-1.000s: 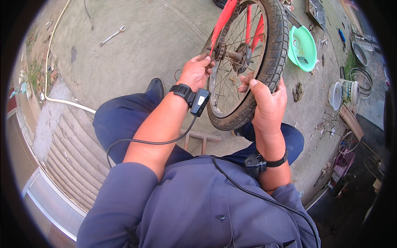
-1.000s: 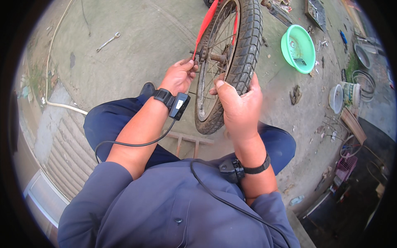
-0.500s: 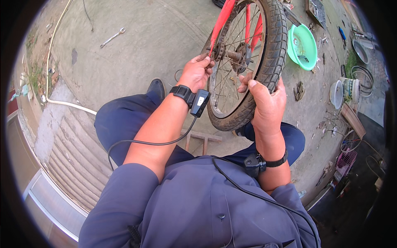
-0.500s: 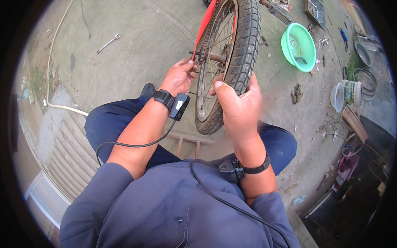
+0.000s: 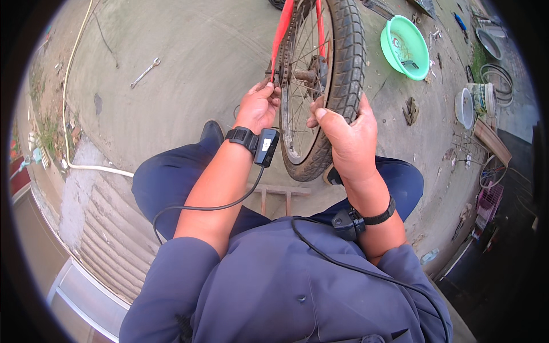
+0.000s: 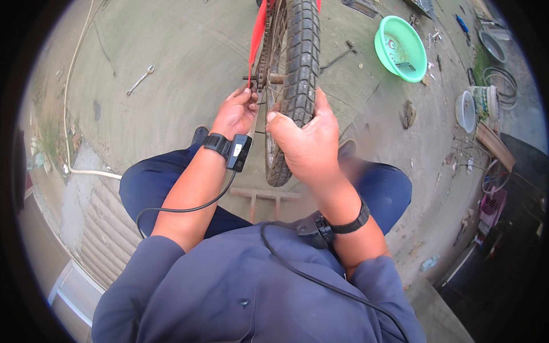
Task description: The person works on the rear wheel of a red bicycle, adjusting the axle nuts and chain alignment while seated on a small stool. They rotate the wheel to check the chain and make repeated adjustments to the axle nuts.
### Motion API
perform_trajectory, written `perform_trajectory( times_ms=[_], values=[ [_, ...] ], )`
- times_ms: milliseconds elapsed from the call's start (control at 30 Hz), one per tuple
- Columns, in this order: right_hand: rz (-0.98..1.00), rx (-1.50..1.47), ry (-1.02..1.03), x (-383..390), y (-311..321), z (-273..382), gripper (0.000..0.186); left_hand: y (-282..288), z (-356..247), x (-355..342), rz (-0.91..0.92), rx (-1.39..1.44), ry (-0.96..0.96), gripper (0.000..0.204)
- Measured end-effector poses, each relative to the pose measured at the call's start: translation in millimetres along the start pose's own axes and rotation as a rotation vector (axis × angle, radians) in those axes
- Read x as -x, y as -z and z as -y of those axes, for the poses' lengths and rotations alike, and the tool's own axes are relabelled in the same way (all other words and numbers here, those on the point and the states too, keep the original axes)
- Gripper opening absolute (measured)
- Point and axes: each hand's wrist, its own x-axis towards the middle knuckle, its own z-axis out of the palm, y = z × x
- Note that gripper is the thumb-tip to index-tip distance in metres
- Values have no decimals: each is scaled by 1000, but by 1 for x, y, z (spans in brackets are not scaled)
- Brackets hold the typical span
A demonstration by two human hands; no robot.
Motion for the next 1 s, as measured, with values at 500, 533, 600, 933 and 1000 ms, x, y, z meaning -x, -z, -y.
perform_trajectory(
  times_ms=[500, 533, 600, 933, 1000],
  values=[
    [15, 51, 198, -2, 4, -9, 72, -42, -10, 38, 263, -73, 173, 32],
    [6, 45, 207, -1, 3, -9, 75, -47, -9, 47, 287, 12, 209, 35],
    [-13, 64, 197, 0, 2, -10, 78, -54, -9, 59, 268, -141, 128, 35],
    [4, 113, 193, -3, 5, -11, 79, -59, -13, 59, 227, -312, 79, 35],
    [-27, 125, 255, -5, 3, -11, 82, -60, -15, 60, 226, -334, 77, 35]
  ],
)
